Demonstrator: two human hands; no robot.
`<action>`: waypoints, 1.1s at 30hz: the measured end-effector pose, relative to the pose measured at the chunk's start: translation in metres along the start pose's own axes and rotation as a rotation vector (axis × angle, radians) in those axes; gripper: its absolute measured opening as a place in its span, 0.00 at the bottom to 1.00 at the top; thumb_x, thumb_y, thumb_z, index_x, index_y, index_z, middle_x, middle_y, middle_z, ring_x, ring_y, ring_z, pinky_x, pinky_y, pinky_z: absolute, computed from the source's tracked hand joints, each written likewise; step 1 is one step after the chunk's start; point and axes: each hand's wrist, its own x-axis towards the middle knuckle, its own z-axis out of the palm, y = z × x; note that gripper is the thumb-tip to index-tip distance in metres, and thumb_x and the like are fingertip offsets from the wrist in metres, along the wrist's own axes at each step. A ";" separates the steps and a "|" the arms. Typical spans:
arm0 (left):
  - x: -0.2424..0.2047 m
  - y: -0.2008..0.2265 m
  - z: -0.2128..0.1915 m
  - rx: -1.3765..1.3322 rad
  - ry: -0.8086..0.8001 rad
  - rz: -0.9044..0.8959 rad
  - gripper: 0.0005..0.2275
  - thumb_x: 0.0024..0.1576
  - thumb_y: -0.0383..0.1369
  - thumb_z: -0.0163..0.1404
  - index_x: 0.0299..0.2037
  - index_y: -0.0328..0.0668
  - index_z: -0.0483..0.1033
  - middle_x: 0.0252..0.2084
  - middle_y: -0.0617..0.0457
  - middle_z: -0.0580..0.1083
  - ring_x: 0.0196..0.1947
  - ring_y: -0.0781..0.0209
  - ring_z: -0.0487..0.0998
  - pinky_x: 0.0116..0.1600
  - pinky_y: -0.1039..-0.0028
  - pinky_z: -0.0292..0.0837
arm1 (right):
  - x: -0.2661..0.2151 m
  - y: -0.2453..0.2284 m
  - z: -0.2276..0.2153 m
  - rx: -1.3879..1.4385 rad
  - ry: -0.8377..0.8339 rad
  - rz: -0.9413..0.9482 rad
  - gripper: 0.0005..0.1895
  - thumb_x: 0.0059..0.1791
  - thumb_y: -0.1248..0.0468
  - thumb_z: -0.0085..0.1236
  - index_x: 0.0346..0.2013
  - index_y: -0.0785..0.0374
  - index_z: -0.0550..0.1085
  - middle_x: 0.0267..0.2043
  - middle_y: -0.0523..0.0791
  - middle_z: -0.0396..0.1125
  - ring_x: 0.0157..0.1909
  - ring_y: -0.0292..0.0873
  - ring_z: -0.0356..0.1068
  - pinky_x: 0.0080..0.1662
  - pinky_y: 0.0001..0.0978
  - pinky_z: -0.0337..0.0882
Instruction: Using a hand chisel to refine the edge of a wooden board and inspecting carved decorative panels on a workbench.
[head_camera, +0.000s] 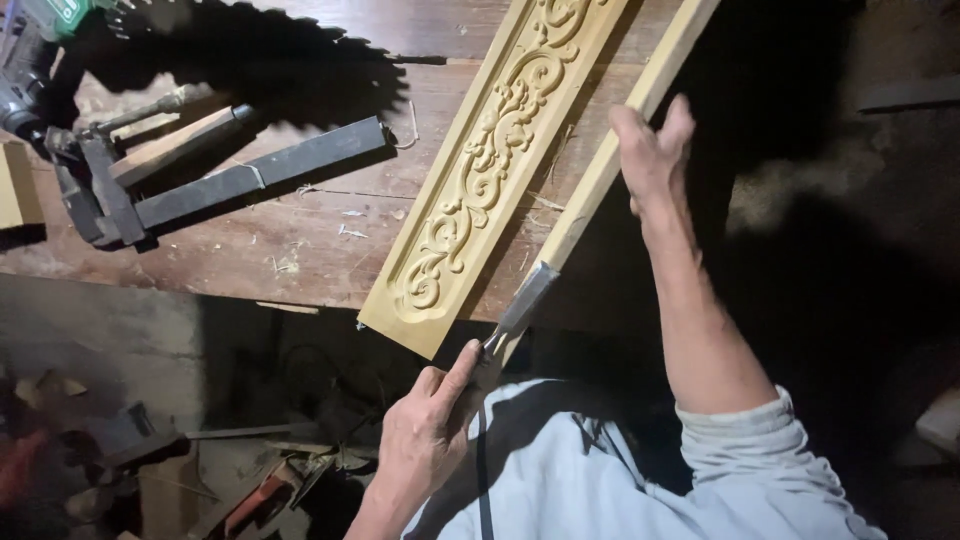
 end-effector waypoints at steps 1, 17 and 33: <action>0.002 0.001 -0.003 -0.007 -0.024 -0.019 0.29 0.60 0.37 0.55 0.72 0.70 0.60 0.30 0.57 0.63 0.20 0.54 0.68 0.24 0.62 0.68 | 0.006 -0.004 0.003 -0.034 0.017 0.059 0.32 0.48 0.53 0.51 0.53 0.56 0.42 0.54 0.46 0.39 0.53 0.46 0.44 0.48 0.44 0.57; 0.042 0.013 -0.032 0.039 -0.135 -0.031 0.31 0.59 0.37 0.54 0.74 0.68 0.58 0.28 0.54 0.63 0.17 0.51 0.65 0.23 0.63 0.66 | 0.085 0.096 0.039 0.032 0.094 -0.174 0.47 0.54 0.59 0.50 0.78 0.51 0.32 0.83 0.52 0.23 0.84 0.57 0.25 0.77 0.64 0.34; 0.046 -0.005 -0.010 0.027 -0.010 0.041 0.30 0.59 0.33 0.55 0.72 0.71 0.62 0.27 0.55 0.59 0.16 0.55 0.62 0.22 0.63 0.67 | 0.062 0.060 0.023 -0.036 0.058 -0.098 0.47 0.52 0.57 0.47 0.77 0.57 0.31 0.82 0.56 0.24 0.83 0.60 0.29 0.76 0.66 0.38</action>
